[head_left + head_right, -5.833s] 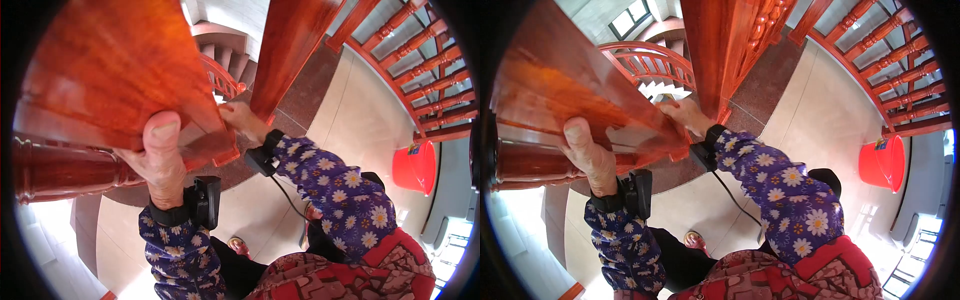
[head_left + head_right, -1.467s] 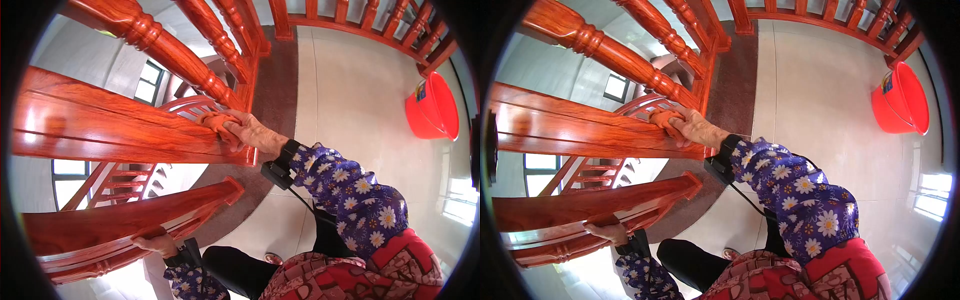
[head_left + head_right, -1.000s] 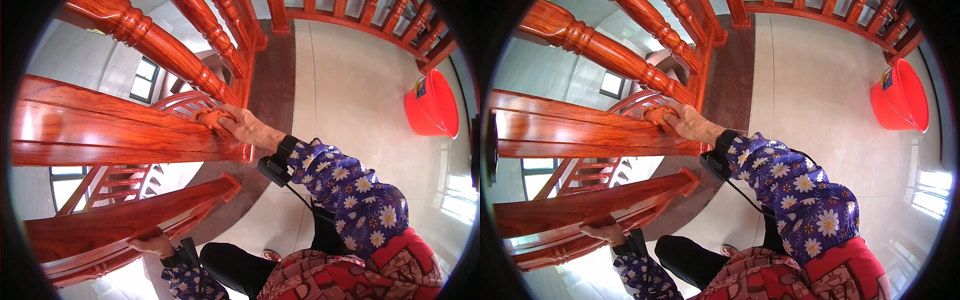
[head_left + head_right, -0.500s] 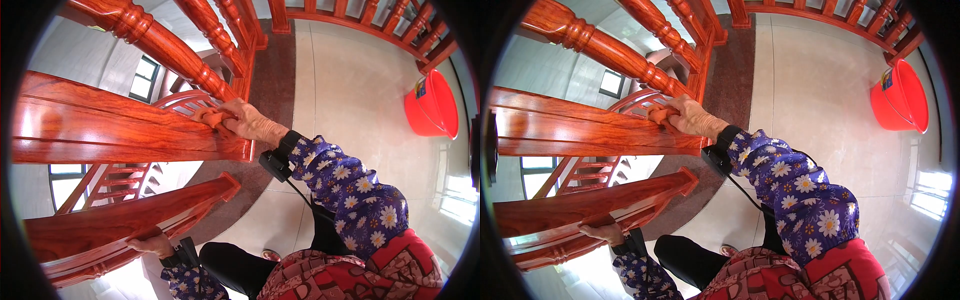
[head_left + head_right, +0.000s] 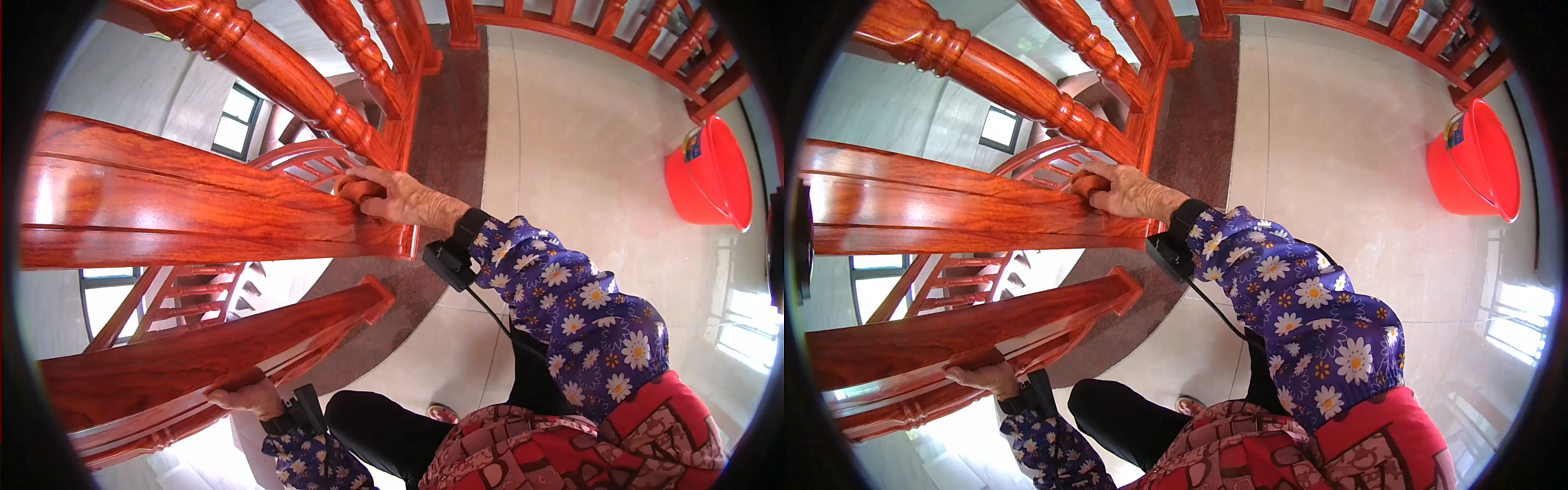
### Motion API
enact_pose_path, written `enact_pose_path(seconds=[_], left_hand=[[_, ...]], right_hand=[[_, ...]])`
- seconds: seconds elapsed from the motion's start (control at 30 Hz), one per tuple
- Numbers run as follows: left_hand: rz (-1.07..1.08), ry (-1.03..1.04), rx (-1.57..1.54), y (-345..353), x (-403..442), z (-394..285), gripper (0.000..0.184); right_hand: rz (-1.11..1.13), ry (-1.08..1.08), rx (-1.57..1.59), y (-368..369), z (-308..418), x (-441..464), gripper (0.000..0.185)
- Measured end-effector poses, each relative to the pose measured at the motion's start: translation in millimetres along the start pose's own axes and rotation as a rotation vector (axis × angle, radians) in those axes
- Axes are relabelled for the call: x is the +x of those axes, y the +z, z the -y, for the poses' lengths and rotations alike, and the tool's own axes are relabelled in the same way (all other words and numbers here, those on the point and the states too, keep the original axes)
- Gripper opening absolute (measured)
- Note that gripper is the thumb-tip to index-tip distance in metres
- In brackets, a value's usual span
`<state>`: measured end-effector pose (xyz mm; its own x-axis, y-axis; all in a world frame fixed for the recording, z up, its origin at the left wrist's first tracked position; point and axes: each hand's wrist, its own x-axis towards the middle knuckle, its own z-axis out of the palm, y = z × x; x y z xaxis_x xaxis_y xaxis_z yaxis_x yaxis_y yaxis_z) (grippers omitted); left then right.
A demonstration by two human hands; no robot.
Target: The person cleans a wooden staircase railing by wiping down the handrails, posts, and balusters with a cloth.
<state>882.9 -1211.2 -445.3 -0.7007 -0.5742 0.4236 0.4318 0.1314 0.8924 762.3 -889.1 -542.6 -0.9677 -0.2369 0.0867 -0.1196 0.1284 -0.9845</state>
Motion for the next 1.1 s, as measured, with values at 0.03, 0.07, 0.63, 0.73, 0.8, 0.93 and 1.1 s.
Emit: enact_pose_path(seconds=[0.03, 0.07, 0.63, 0.73, 0.8, 0.93, 1.1], left_hand=[[0.005, -0.016, -0.012, -1.1, 0.1, 0.3, 0.099], [0.009, -0.032, -0.025, -2.3, 0.6, 0.6, 0.099], [0.006, 0.043, 0.061, -8.7, 0.3, 4.3, 0.091], [0.015, 0.029, 0.044, -16.9, 3.1, 13.5, 0.092], [0.000, 0.029, 0.038, -15.2, 3.2, 14.5, 0.092], [-0.065, 0.019, 0.053, -8.9, 0.3, 9.7, 0.091], [-0.054, -0.012, 0.050, -14.1, 0.9, 12.1, 0.090]], right_hand=[[0.002, 0.000, 0.002, 0.0, -0.9, 0.2, 0.059], [0.019, 0.004, -0.002, -0.7, -1.4, 0.4, 0.057], [-0.098, 0.055, 0.070, 12.9, 9.6, -5.0, 0.046], [-0.194, -0.121, 0.149, 14.3, 19.3, -7.4, 0.044], [-0.140, -0.152, 0.498, 11.6, 31.8, -9.0, 0.045], [-0.207, -0.296, 0.435, 17.6, 32.3, -10.5, 0.047], [-0.375, -0.500, -0.300, 25.4, -22.7, -3.8, 0.053]])
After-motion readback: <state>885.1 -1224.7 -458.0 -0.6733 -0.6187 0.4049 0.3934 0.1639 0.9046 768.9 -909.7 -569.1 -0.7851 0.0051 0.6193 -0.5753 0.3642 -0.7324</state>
